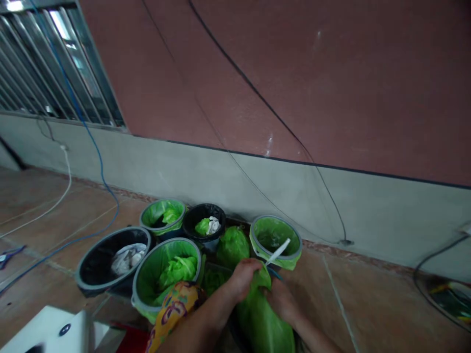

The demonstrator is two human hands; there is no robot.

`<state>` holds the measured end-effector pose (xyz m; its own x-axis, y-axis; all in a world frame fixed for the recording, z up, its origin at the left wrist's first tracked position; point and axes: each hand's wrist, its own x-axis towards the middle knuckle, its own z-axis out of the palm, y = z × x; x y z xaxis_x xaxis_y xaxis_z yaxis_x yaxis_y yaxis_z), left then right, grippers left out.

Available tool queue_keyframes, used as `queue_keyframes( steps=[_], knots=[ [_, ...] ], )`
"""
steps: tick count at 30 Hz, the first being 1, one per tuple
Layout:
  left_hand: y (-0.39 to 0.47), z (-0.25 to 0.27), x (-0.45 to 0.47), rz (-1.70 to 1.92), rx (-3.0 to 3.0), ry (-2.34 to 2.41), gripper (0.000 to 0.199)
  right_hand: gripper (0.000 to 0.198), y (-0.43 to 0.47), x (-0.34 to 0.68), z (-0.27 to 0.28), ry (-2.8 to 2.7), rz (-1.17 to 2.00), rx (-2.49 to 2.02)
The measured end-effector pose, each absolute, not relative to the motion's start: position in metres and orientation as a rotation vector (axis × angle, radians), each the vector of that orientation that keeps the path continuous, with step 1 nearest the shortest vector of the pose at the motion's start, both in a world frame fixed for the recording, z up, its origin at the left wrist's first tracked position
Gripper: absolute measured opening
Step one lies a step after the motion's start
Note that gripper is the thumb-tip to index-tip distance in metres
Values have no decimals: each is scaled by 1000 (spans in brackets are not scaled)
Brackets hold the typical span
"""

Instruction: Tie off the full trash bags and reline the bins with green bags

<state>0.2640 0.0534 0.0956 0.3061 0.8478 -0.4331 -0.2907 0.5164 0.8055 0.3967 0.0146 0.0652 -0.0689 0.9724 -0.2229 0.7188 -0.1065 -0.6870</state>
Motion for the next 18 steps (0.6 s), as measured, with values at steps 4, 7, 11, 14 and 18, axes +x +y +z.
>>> queue_keyframes(
  steps=[4, 7, 11, 14, 18],
  knots=[
    [74, 148, 229, 993, 974, 904, 20, 32, 45, 388, 100, -1675, 950, -1822],
    [90, 164, 184, 1175, 1249, 1071, 35, 35, 70, 376, 129, -1403, 1091, -1661],
    [96, 148, 135, 1028, 1017, 1233, 66, 40, 101, 350, 149, -1125, 1111, -1498],
    [98, 122, 127, 803, 776, 1100, 80, 45, 126, 330, 143, -1245, 1010, -1511],
    [129, 80, 148, 918, 701, 1024, 98, 47, 170, 316, 104, -1366, 913, -1489]
  ],
)
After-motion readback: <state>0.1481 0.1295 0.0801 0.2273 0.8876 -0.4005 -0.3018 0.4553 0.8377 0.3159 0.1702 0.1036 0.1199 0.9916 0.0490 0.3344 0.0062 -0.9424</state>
